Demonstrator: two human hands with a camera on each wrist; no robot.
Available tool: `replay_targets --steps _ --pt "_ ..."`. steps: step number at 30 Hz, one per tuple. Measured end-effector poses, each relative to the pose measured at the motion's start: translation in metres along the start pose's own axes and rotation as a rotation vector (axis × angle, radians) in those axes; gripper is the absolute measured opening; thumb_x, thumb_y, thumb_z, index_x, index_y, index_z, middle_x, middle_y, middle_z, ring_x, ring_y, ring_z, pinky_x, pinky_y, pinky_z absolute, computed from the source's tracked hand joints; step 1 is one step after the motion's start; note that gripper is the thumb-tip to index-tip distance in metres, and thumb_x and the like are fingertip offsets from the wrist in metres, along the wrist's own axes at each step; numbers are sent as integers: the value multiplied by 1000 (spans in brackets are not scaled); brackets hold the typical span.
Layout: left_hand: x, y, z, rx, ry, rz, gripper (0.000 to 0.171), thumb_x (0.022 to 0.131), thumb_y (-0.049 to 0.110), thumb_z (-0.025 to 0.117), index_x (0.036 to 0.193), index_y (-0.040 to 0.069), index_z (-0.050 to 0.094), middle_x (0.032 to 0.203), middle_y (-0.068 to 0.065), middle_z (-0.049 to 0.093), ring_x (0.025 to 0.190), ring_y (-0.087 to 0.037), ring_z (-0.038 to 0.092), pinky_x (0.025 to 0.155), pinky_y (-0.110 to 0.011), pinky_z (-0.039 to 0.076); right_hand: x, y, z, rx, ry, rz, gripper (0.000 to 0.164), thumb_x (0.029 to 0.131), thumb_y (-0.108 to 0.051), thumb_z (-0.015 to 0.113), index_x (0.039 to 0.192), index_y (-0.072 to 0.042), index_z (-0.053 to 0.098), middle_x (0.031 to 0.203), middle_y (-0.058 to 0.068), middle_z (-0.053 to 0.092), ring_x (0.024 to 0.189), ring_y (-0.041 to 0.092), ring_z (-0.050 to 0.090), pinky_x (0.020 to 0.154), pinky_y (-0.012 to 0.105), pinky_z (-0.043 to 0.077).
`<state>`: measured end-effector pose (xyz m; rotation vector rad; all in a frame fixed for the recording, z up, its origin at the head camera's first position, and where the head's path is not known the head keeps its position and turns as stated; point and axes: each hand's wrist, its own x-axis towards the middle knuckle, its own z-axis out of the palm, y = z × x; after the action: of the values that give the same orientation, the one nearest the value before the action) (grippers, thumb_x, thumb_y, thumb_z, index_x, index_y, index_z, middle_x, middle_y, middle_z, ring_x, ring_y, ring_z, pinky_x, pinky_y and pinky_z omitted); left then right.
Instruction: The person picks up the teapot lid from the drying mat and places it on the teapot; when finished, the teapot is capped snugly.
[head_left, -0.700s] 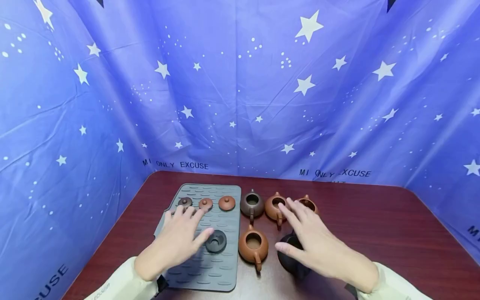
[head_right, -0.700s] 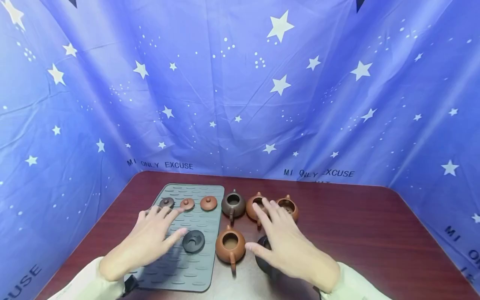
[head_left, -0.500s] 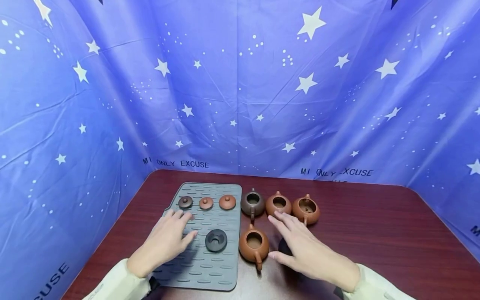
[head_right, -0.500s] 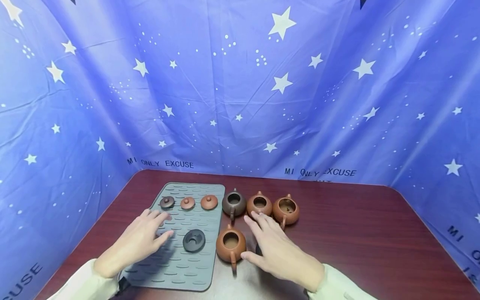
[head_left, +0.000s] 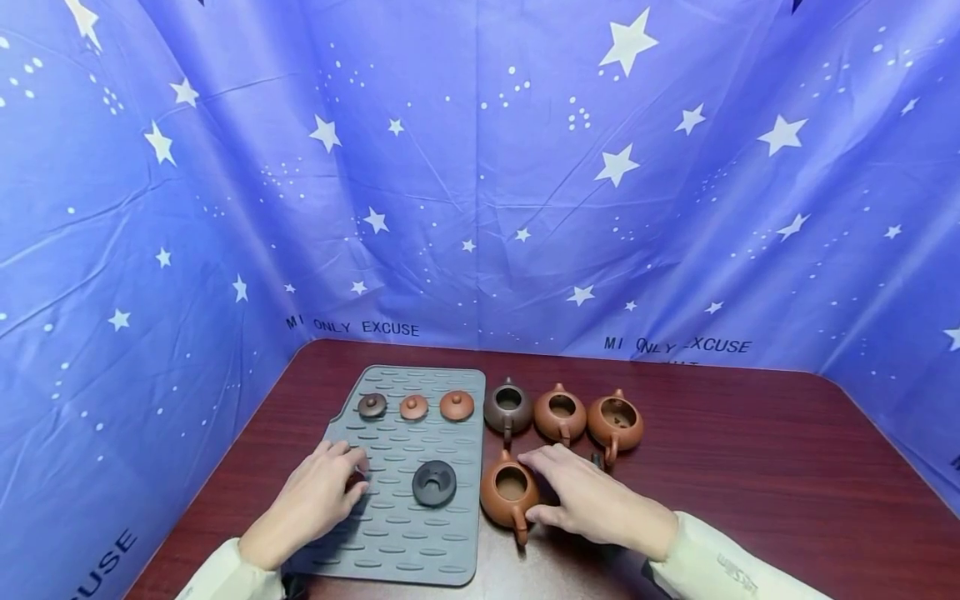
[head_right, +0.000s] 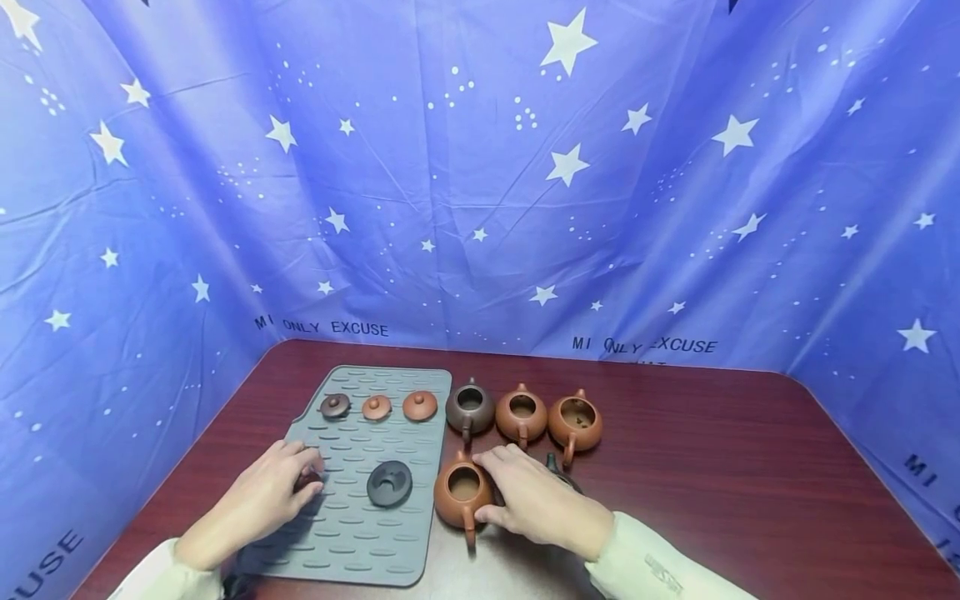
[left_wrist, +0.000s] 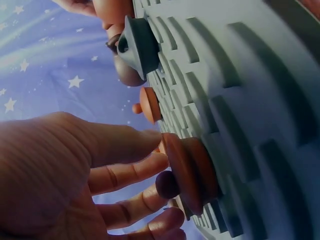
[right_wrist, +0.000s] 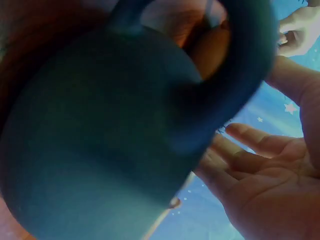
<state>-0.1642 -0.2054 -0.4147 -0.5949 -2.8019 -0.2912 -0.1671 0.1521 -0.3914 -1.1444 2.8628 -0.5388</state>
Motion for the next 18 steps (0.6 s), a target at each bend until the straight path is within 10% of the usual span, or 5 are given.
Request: replay_targets --steps 7,18 --pt "0 -3 5 -2 81 67 28 68 6 78 68 21 54 70 9 43 66 -13 41 59 -31 38 0 5 5 2 15 -9 53 84 -27 72 128 -3 53 120 5 57 112 19 52 91 40 44" --pt "-5 -13 -1 -21 45 -4 24 68 5 77 71 19 58 70 10 48 69 -13 47 74 -37 44 3 4 6 -14 5 -18 53 84 -27 72 127 -2 53 119 7 58 112 20 53 91 40 44"
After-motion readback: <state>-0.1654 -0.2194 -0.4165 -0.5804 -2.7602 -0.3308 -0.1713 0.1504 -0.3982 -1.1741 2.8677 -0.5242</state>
